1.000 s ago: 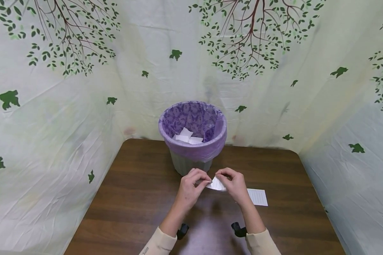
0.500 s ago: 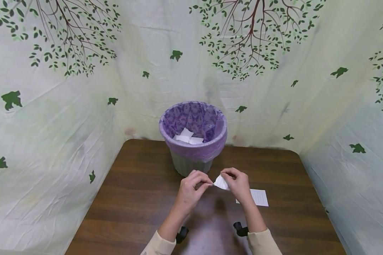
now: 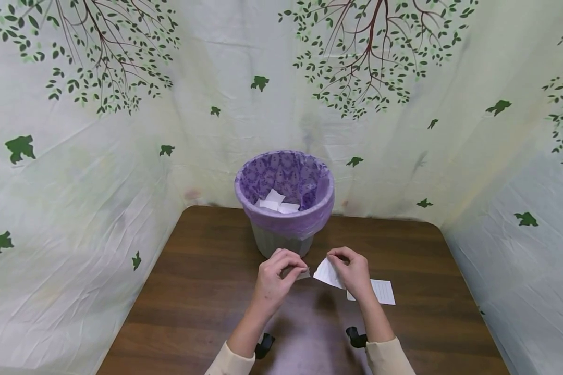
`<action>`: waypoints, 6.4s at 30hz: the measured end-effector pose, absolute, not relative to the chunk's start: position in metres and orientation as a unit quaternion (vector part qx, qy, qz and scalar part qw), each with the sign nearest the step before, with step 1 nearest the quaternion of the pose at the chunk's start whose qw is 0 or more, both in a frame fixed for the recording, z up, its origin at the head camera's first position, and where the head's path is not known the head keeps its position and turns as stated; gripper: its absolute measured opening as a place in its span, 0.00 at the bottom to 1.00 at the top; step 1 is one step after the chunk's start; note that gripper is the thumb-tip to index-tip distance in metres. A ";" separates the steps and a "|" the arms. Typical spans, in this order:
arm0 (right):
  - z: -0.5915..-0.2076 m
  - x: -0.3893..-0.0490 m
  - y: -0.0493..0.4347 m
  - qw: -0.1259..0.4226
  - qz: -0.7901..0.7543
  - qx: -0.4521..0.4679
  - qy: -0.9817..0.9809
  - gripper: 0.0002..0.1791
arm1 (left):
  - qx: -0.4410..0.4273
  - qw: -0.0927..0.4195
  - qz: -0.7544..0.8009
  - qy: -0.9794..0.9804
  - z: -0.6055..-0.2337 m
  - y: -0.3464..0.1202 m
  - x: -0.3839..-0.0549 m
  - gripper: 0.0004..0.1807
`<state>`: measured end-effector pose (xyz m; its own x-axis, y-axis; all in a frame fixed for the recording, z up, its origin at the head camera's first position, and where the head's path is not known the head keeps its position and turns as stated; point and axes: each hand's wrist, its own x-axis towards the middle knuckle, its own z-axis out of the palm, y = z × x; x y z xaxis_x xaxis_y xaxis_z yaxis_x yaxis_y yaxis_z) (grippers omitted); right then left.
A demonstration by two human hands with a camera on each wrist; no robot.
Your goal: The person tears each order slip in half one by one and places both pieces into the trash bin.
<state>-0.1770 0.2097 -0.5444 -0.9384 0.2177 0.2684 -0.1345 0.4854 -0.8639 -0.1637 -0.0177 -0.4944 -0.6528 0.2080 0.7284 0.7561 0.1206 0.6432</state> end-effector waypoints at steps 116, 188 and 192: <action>-0.409 -0.269 0.148 0.325 0.473 0.048 -0.818 0.11 | -0.204 0.272 -0.529 -0.778 -0.403 -0.034 -0.280 0.15; -0.535 -0.127 0.265 0.341 0.446 0.095 -0.822 0.28 | -0.309 0.215 -0.505 -0.777 -0.494 0.002 -0.193 0.28; -0.542 -0.118 0.270 0.342 0.442 0.072 -0.826 0.28 | -0.310 0.200 -0.502 -0.783 -0.507 0.014 -0.189 0.29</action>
